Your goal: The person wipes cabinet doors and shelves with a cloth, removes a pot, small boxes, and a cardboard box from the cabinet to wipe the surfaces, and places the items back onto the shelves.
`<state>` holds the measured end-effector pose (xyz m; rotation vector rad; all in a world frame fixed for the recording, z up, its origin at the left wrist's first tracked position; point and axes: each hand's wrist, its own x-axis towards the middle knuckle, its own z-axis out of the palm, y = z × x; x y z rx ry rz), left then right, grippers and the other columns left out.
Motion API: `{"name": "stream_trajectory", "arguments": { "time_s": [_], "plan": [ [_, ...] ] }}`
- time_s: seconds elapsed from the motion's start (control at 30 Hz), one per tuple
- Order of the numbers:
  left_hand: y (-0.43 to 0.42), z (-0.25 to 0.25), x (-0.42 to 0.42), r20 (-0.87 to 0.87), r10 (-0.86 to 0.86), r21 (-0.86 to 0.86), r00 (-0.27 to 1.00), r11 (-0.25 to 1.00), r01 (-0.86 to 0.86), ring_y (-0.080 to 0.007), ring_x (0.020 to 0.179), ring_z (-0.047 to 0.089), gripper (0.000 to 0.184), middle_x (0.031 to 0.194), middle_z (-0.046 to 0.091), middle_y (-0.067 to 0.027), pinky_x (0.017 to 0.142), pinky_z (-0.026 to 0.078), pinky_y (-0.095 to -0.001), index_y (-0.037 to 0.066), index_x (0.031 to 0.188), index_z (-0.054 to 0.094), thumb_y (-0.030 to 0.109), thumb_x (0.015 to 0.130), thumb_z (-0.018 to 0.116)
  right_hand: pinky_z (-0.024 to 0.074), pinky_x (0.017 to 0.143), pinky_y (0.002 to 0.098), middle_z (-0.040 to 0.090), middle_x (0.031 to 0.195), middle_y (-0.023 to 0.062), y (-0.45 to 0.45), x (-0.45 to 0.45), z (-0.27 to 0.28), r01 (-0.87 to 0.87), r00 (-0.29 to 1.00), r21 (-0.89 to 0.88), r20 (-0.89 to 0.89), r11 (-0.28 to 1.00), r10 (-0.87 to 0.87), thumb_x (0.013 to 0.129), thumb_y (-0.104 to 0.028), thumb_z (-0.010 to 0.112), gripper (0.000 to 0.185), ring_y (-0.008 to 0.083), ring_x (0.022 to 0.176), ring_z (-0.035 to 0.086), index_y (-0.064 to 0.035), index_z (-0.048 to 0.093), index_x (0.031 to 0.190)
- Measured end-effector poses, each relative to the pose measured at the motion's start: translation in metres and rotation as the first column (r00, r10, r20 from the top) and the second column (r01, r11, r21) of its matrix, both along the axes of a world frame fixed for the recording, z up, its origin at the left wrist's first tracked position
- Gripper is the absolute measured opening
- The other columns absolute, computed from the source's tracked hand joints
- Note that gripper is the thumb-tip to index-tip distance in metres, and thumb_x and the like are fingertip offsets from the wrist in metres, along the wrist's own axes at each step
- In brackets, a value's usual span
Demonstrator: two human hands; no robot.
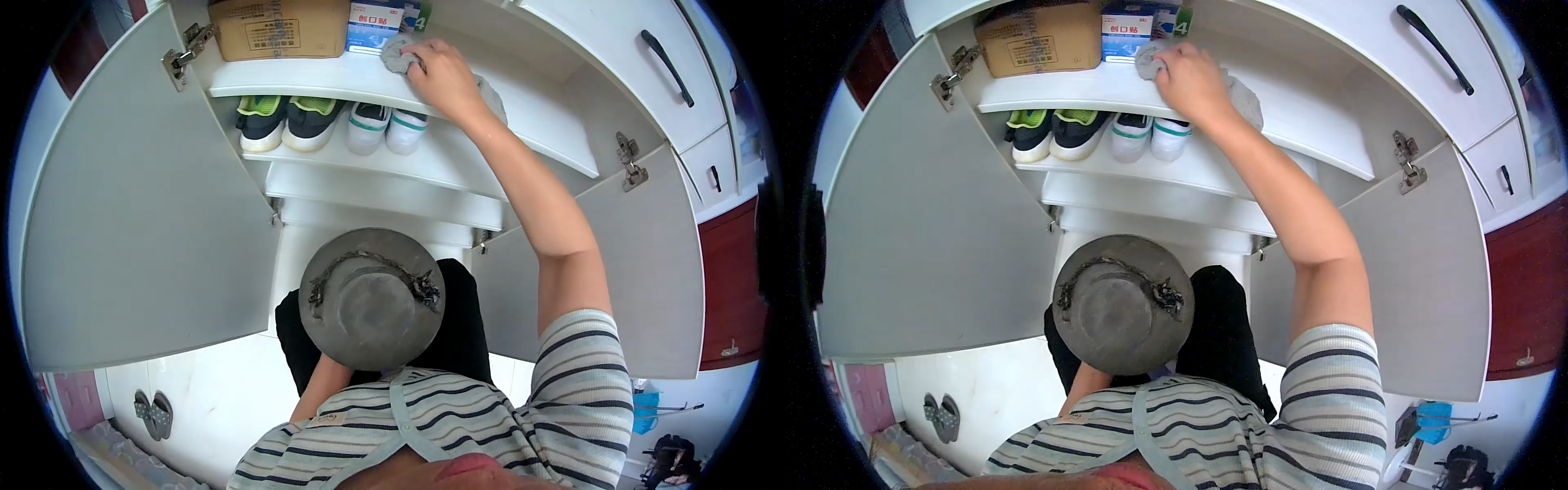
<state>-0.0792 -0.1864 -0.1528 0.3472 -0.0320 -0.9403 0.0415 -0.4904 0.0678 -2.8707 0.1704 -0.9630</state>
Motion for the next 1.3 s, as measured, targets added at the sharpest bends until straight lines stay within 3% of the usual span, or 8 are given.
{"name": "stream_trajectory", "arguments": {
  "time_s": [0.23, 0.3, 0.47, 0.53, 0.67, 0.97, 1.03, 1.3],
  "plan": [
    [0.005, 0.014, -0.001, 0.068, 0.001, -0.076, 0.998, 0.997, 0.004, -0.0227, 0.117, 0.049, 0.044, 0.13, 0.049, -0.0109, 0.098, 0.043, -0.0363, 0.008, 0.131, 0.042, 0.032, 0.095, 0.043, 0.0315, 0.103, 0.043, 0.038, 0.137, 0.0164, 0.04, -0.081, 0.018, -0.178, 0.978, -0.036, 0.101, 0.983, 0.181, 0.076, -0.038, 0.065, 0.057, 0.036, 0.126, 0.037, -0.0089, 0.053, 0.123],
    [0.007, 0.027, -0.002, 0.004, -0.012, -0.121, 1.0, 0.993, 0.013, -0.0214, 0.116, 0.049, 0.043, 0.128, 0.049, -0.0108, 0.098, 0.043, -0.0354, 0.007, 0.13, 0.042, 0.03, 0.094, 0.046, 0.0268, 0.106, 0.0451, 0.035, 0.14, 0.0163, 0.07, -0.133, 0.011, -0.33, 0.937, 0.158, -0.067, 0.93, 0.344, 0.075, -0.041, 0.067, 0.065, 0.034, 0.129, 0.032, -0.0094, 0.048, 0.128],
    [0.012, -0.015, -0.014, -0.288, -0.103, -0.158, 0.952, 0.986, 0.059, -0.0248, 0.123, 0.043, 0.047, 0.135, 0.045, -0.0088, 0.103, 0.036, -0.0395, 0.011, 0.136, 0.038, 0.036, 0.095, 0.039, 0.0155, 0.11, 0.0442, 0.016, 0.149, 0.0145, 0.128, -0.253, -0.096, -0.198, 0.884, 0.919, 0.016, 0.342, 0.468, 0.068, -0.062, 0.067, 0.106, 0.03, 0.137, 0.017, -0.0079, 0.017, 0.144],
    [0.012, -0.018, -0.017, -0.274, -0.092, -0.142, 0.957, 0.988, 0.055, -0.025, 0.123, 0.043, 0.047, 0.135, 0.044, -0.0086, 0.103, 0.035, -0.0395, 0.011, 0.136, 0.038, 0.036, 0.095, 0.038, 0.0177, 0.109, 0.0438, 0.008, 0.15, 0.0131, 0.16, -0.283, -0.116, -0.163, 0.914, 0.985, 0.128, 0.058, 0.386, 0.058, -0.047, 0.082, 0.127, 0.0277, 0.138, 0.014, -0.0101, -0.002, 0.146],
    [-0.002, -0.008, -0.022, -0.223, -0.106, -0.141, 0.969, 0.987, 0.076, -0.0253, 0.124, 0.042, 0.047, 0.136, 0.043, -0.0082, 0.104, 0.033, -0.0397, 0.012, 0.137, 0.037, 0.036, 0.096, 0.037, 0.0227, 0.107, 0.0426, 0.01, 0.149, 0.0137, 0.178, -0.303, -0.102, -0.207, 0.959, 0.976, 0.217, -0.07, 0.183, 0.054, -0.036, 0.087, 0.134, 0.0269, 0.136, 0.019, -0.013, -0.007, 0.145],
    [-0.092, 0.125, 0.017, 0.146, -0.287, -0.519, 0.947, 0.793, 0.32, -0.0261, 0.123, 0.042, 0.046, 0.138, 0.041, -0.0078, 0.104, 0.033, -0.0395, 0.01, 0.134, 0.04, 0.037, 0.096, 0.036, 0.0209, 0.108, 0.0357, 0.026, 0.144, 0.0161, 0.129, -0.294, -0.024, -0.422, 0.884, 0.885, 0.45, 0.196, -0.129, 0.07, -0.028, 0.078, 0.105, 0.0257, 0.133, 0.027, -0.0029, 0.007, 0.145],
    [-0.117, 0.164, 0.018, 0.201, -0.149, 0.016, 0.968, 0.989, 0.149, -0.0261, 0.122, 0.042, 0.047, 0.135, 0.044, -0.009, 0.103, 0.034, -0.0396, 0.008, 0.132, 0.041, 0.038, 0.096, 0.037, 0.0214, 0.108, 0.0354, 0.025, 0.144, 0.017, 0.11, -0.295, -0.01, -0.394, 0.869, 0.88, 0.451, 0.264, -0.206, 0.073, -0.028, 0.075, 0.099, 0.0254, 0.134, 0.025, -0.002, 0.012, 0.144],
    [-0.188, 0.234, 0.023, 0.243, -0.214, 0.097, 0.946, 0.976, 0.196, -0.0248, 0.119, 0.045, 0.051, 0.13, 0.049, -0.0083, 0.102, 0.035, -0.0386, 0.008, 0.128, 0.045, 0.045, 0.095, 0.037, 0.0247, 0.107, 0.0363, 0.021, 0.146, 0.0208, 0.05, -0.288, 0.021, -0.325, 0.829, 0.918, 0.392, 0.226, -0.4, 0.074, -0.027, 0.074, 0.093, 0.0271, 0.136, 0.022, -0.0018, 0.017, 0.143]
  ]
}}
